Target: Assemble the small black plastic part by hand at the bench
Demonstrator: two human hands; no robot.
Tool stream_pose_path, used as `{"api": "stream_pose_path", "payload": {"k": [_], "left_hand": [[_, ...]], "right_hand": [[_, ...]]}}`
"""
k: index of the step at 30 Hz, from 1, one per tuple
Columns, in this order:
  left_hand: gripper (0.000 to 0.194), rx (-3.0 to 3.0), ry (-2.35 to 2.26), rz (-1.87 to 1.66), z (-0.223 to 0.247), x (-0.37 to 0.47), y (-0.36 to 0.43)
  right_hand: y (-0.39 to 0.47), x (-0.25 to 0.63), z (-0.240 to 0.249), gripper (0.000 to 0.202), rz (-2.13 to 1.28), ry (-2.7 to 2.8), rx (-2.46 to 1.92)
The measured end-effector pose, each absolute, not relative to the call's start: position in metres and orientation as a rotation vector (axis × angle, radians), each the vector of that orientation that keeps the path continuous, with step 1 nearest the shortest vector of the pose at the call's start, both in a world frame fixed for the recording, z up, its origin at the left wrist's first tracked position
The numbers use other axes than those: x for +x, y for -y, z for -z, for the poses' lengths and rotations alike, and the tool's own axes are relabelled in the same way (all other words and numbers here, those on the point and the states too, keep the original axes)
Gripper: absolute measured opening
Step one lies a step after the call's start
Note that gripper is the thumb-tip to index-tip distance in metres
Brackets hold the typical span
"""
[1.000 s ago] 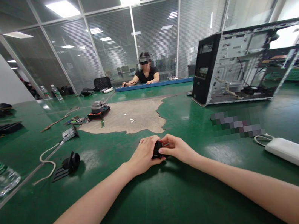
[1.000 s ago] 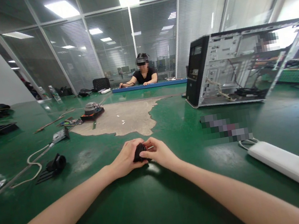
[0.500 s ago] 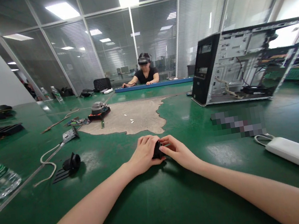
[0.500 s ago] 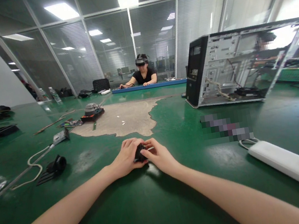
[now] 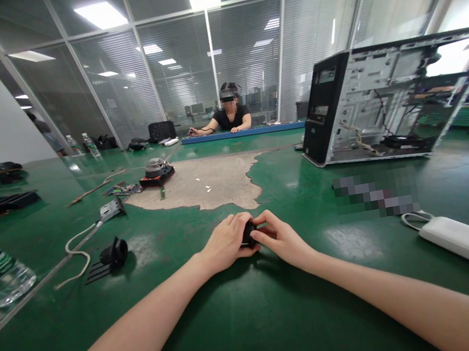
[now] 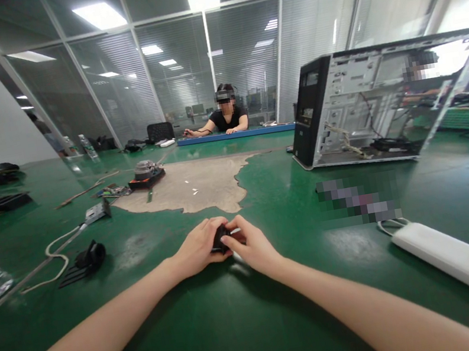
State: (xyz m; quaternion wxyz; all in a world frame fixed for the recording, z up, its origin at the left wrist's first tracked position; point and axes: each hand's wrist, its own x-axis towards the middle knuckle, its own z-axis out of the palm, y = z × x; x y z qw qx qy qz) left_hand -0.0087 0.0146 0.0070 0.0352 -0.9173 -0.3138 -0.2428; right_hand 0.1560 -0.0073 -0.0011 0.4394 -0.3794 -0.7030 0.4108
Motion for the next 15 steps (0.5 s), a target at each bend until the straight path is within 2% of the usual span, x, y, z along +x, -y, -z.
{"api": "stream_pose_path", "payload": {"k": [4,11,15], "left_hand": [[0.055,-2.823,0.973,0.75,-0.0068,-0.0085,-0.0141],[0.057,-2.832,1.004,0.756,-0.0069,-0.0082,-0.0151],[0.054,-2.827,1.014,0.777,-0.0053,-0.0074,-0.0169]], "right_hand": [[0.0046,0.1568,0.0018,0.021,-1.021,1.743,-0.988],[0.0092,0.159,0.003,0.017,-0.813,1.892,-0.888],[0.0065,0.1575,0.0038,0.011,-0.904,1.815,-0.89]]}}
